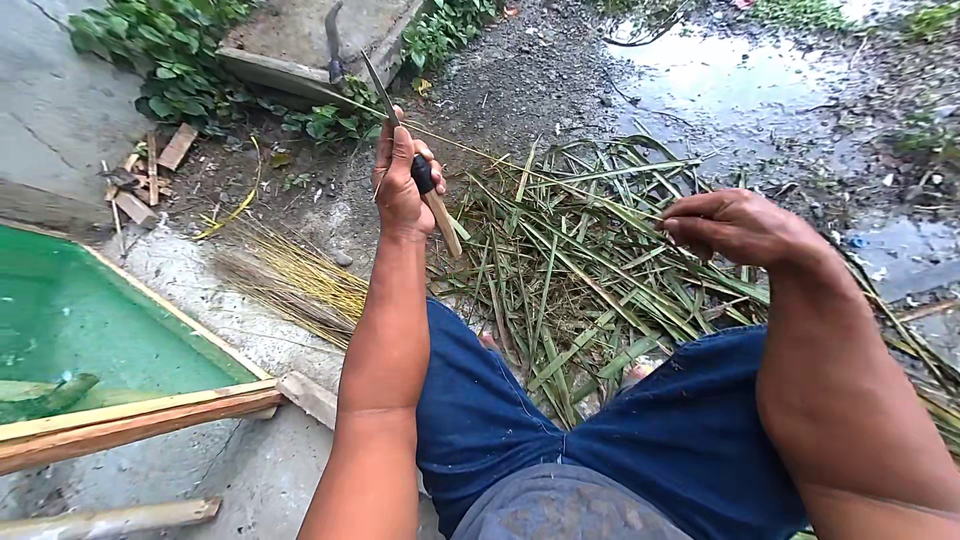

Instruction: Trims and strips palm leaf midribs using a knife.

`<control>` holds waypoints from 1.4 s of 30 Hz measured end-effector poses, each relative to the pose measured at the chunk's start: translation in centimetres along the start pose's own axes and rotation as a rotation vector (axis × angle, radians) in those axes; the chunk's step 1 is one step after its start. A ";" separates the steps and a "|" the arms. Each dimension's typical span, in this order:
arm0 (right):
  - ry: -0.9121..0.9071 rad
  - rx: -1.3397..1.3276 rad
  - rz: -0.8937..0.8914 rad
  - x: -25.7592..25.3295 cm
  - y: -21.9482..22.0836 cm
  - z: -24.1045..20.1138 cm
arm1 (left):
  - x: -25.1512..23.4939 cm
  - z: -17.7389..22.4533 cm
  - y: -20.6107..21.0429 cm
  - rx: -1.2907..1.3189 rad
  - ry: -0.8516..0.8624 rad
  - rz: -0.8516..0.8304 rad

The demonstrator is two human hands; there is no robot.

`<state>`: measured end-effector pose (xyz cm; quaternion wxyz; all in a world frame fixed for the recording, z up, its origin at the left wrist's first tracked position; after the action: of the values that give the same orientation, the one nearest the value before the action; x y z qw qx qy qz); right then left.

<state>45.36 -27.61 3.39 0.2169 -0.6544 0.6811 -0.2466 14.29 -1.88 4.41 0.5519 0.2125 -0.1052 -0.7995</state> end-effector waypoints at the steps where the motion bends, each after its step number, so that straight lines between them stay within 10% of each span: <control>1: 0.010 0.013 0.002 0.2 -0.3 0.2 | -0.1 0.1 -0.3 0.004 0.006 0.011; 29: 0.230 0.112 0.460 9.5 -8.5 11.6 | -3.8 1.0 -8.7 -0.036 -0.034 0.420; 31: 0.279 0.149 0.471 8.6 -7.5 9.1 | -2.5 -0.6 -6.6 -0.340 -0.155 0.219; 37: 0.359 0.099 0.386 3.8 -4.9 4.1 | 5.2 -10.7 1.2 -1.798 -0.504 -1.236; 42: 0.350 0.084 0.361 2.1 -3.5 4.0 | 5.2 -11.6 2.8 -1.841 -0.463 -1.341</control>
<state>50.50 -30.01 2.52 0.1632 -0.4598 0.8033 -0.3415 20.39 -6.97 -5.91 -0.0686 -0.4074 0.5509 -0.7251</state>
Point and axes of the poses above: each hand's wrist, its own x-axis away from the middle knuckle, its own y-axis out of the palm, z = x × y, the point moved 2 cm from there along -x, towards the middle knuckle
